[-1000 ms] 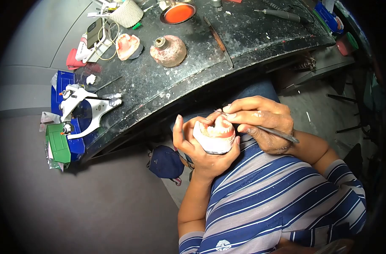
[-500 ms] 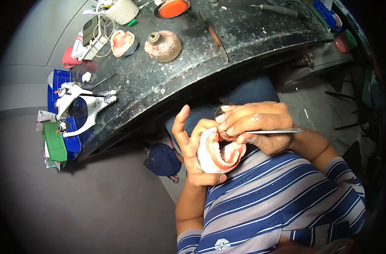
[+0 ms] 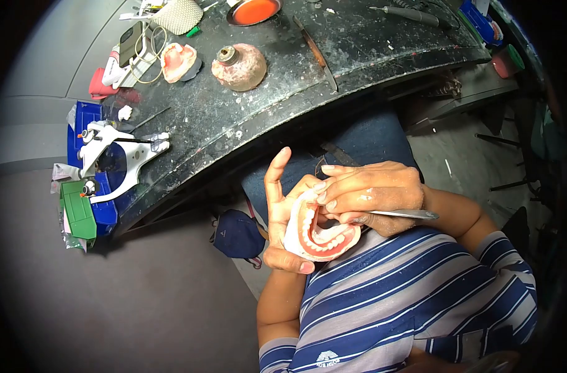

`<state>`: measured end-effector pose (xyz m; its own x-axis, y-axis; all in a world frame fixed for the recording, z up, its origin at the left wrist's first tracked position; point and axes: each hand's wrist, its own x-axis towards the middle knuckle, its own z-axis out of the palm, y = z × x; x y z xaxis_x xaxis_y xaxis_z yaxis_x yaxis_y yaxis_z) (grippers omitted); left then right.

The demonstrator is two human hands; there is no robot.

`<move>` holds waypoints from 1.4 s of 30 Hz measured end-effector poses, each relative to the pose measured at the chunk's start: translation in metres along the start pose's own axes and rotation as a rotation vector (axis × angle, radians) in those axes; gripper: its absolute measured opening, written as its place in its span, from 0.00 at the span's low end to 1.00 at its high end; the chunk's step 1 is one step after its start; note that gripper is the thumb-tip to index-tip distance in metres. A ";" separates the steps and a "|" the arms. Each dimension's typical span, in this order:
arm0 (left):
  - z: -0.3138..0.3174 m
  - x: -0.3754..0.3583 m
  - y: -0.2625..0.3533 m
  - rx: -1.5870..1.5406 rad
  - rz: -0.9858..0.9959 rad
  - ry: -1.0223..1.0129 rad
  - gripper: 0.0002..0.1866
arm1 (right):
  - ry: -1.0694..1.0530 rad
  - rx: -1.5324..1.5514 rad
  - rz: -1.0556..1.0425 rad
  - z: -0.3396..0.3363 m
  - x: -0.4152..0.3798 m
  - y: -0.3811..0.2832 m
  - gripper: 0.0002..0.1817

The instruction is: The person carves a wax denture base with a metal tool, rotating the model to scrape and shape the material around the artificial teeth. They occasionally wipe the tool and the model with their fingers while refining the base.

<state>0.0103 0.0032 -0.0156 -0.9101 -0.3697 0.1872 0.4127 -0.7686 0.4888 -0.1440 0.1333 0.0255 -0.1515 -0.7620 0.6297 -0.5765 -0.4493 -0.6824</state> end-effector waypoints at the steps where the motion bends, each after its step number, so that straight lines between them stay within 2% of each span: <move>1: 0.000 0.000 0.000 0.039 -0.005 0.028 0.79 | 0.000 0.001 0.001 0.000 0.000 0.000 0.09; 4: 0.000 0.000 0.001 0.086 -0.012 0.070 0.78 | -0.002 0.006 -0.016 0.002 -0.001 0.002 0.09; 8: -0.002 -0.001 -0.001 0.065 0.010 0.026 0.78 | -0.010 -0.004 -0.011 0.001 -0.003 0.002 0.08; 11: 0.002 -0.001 0.000 0.086 -0.014 0.086 0.78 | -0.002 0.006 0.021 0.002 -0.004 0.002 0.07; 14: -0.004 -0.002 -0.001 0.063 -0.009 0.055 0.78 | 0.013 0.026 0.042 0.001 -0.003 0.002 0.07; 19: -0.009 0.001 0.000 -0.094 -0.055 -0.120 0.79 | 0.010 0.029 0.038 0.002 -0.003 0.002 0.08; 23: 0.007 -0.001 0.004 -0.058 -0.082 0.030 0.74 | 0.038 0.080 0.072 0.003 -0.004 0.004 0.07; 25: 0.019 -0.004 0.002 0.286 0.048 0.249 0.70 | 0.085 0.091 0.102 0.000 -0.003 0.002 0.07; 27: 0.013 -0.005 -0.008 0.679 0.233 0.216 0.62 | 0.116 0.062 0.118 -0.003 -0.004 0.004 0.08; 29: 0.009 -0.003 -0.014 0.924 0.312 0.232 0.58 | 0.156 0.046 0.107 -0.003 -0.001 0.000 0.09; 33: 0.005 -0.001 -0.020 0.920 0.321 0.264 0.57 | 0.149 -0.005 0.082 0.000 -0.003 -0.003 0.09; 36: -0.006 0.004 -0.026 1.012 0.501 0.175 0.58 | 0.066 -0.066 0.020 0.000 -0.005 -0.004 0.08; 42: -0.009 0.006 -0.030 1.128 0.598 0.146 0.55 | 0.079 -0.124 -0.018 0.003 -0.006 -0.003 0.09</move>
<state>-0.0076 0.0194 -0.0370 -0.5529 -0.6106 0.5670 0.4295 0.3743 0.8219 -0.1386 0.1377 0.0225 -0.2001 -0.7134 0.6716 -0.6737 -0.3975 -0.6230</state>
